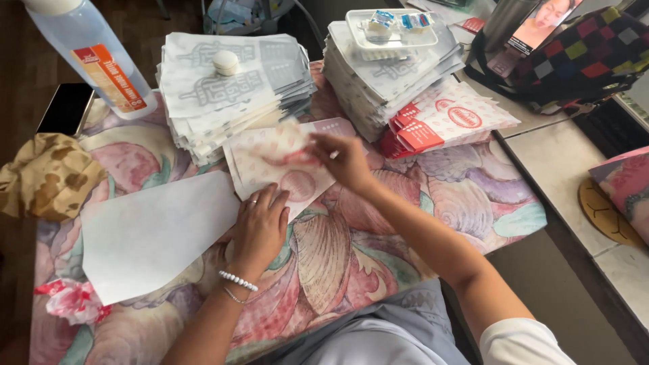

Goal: Folding paper food wrappers into sleeves on a table

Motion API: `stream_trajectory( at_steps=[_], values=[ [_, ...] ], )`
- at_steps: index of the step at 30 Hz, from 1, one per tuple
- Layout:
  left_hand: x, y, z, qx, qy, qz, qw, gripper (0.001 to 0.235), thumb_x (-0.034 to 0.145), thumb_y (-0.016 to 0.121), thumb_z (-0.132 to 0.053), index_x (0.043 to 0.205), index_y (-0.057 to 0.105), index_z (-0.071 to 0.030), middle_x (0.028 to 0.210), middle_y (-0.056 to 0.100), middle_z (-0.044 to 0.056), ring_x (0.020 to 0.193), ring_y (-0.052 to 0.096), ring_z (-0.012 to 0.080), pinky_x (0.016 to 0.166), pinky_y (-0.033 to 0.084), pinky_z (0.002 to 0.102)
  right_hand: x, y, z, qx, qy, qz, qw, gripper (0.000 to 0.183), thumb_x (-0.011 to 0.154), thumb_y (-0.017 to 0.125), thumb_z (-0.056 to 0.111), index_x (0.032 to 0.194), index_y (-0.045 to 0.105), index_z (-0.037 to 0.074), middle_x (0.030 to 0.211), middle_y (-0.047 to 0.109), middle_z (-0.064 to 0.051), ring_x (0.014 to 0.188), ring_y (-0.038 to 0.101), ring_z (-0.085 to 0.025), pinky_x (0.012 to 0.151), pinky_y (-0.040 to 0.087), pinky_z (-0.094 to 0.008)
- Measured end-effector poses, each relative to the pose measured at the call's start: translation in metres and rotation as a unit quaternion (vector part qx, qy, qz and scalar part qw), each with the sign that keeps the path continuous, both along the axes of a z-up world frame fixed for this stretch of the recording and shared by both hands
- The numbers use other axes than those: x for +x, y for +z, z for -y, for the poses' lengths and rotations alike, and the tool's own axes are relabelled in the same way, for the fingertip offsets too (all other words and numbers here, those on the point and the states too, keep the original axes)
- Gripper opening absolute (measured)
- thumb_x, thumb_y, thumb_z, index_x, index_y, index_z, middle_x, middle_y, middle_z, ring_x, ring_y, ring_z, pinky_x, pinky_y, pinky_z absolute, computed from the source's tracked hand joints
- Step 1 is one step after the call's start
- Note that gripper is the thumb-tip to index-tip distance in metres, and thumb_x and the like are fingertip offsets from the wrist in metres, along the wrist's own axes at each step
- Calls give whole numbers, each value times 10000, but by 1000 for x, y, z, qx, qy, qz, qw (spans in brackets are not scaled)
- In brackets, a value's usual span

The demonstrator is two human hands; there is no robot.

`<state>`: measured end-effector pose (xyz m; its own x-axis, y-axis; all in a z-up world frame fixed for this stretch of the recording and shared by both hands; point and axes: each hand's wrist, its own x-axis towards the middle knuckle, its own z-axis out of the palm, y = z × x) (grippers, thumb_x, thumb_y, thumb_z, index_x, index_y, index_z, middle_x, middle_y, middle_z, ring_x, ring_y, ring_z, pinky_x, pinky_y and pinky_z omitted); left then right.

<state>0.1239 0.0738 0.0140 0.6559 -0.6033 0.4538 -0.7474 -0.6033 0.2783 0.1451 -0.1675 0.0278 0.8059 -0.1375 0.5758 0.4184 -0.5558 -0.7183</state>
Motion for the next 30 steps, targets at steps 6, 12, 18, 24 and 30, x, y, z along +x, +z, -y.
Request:
stream_trajectory(
  at_steps=[6,12,18,24,30],
  values=[
    [9,-11,0,2,0,19,1000,278,947,607,-225,1192,699,-129,1254,655,137,1117,634,332,858,490,447,-38,83,34,3,-96,67,993,112,948,807,154,1049,787,108,765,764,-36,751,729,-140,761,565,-320],
    [1,2,10,-101,-4,87,991,251,979,668,-331,1104,711,-118,1154,668,86,1101,631,298,885,474,403,-160,52,19,-147,-194,160,957,162,888,768,76,975,808,207,852,785,19,729,724,-247,710,558,-356],
    [-84,78,46,-435,13,-598,674,543,990,590,-407,1330,593,16,1293,642,151,1235,593,251,1058,453,402,-218,-3,-32,-193,-17,164,967,161,971,665,140,1038,796,75,985,774,-129,859,760,-331,742,610,-417],
    [-67,42,63,-285,-25,-366,886,292,923,686,-174,1126,707,35,1008,751,231,1035,725,321,876,549,439,-242,-40,9,-3,2,133,991,212,814,853,111,843,705,-38,1023,732,-231,1009,729,-411,842,578,-462],
    [-60,67,68,-311,-142,-343,875,293,978,679,-232,1130,716,17,972,765,168,992,709,204,909,560,435,-234,-21,92,324,-129,-30,937,986,870,781,44,1637,172,149,1491,491,-193,1207,596,-219,1010,515,-339]
  ],
)
